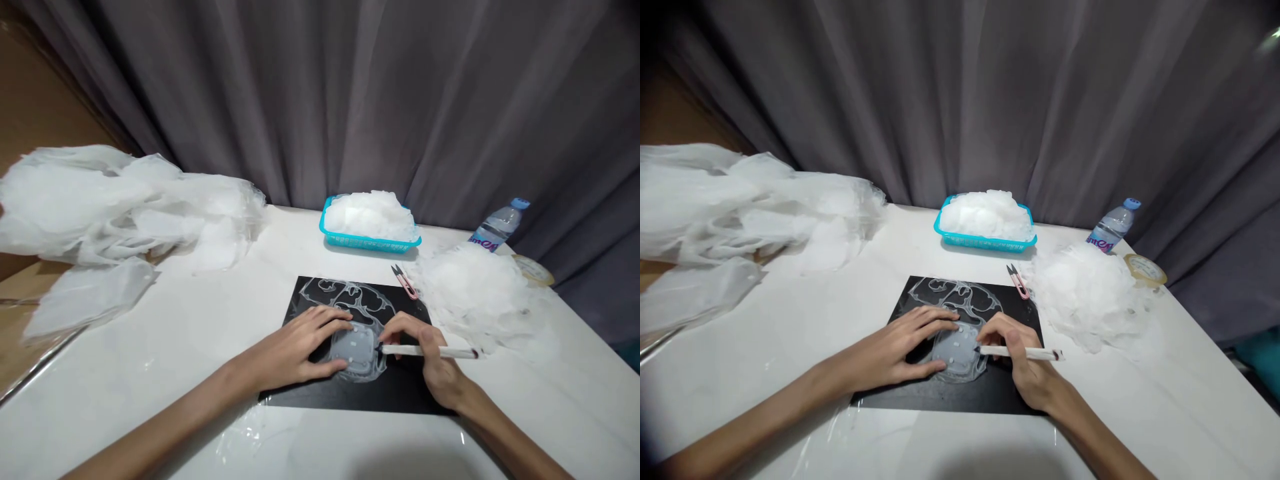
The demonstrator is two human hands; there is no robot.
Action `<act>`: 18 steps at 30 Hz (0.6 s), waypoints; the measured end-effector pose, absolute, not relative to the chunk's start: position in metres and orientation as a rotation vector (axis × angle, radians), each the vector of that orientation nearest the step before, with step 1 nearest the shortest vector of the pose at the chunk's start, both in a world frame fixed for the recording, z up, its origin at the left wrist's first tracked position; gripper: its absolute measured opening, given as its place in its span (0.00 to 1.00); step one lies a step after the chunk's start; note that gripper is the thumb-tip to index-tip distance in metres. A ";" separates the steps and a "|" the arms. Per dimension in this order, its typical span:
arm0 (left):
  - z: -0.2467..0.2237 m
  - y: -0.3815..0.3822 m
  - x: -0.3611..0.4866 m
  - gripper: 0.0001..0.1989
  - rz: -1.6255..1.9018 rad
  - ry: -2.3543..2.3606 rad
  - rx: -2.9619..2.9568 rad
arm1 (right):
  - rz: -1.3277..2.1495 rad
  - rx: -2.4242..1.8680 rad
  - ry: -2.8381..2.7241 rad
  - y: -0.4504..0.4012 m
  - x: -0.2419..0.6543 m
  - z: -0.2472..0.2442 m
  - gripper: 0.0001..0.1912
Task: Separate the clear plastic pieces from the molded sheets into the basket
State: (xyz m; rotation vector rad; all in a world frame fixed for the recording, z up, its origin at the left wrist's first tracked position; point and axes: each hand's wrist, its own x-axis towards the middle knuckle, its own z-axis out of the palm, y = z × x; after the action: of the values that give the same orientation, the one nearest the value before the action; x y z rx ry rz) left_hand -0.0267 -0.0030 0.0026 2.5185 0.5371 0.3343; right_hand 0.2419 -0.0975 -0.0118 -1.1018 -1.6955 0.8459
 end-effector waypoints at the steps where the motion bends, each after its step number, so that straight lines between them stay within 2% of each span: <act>1: 0.003 -0.002 -0.029 0.26 0.323 0.534 2.520 | 0.895 -1.115 -1.683 -0.098 0.242 -0.013 0.36; 5: 0.002 -0.001 -0.035 0.30 0.288 0.545 2.533 | 0.937 -1.091 -1.745 -0.098 0.234 -0.012 0.29; 11: -0.003 -0.003 -0.035 0.32 0.299 0.601 2.535 | 0.914 -1.123 -1.869 -0.097 0.222 -0.009 0.09; 18: -0.006 -0.007 -0.035 0.31 0.376 0.628 2.488 | 0.916 -1.188 -1.901 -0.098 0.221 -0.011 0.06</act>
State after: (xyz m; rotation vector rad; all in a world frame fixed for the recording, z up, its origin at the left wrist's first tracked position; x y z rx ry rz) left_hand -0.0352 -0.0067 -0.0064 2.4881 0.6284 0.3762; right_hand 0.2210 -0.0979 -0.0105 -1.1884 -1.9008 0.9158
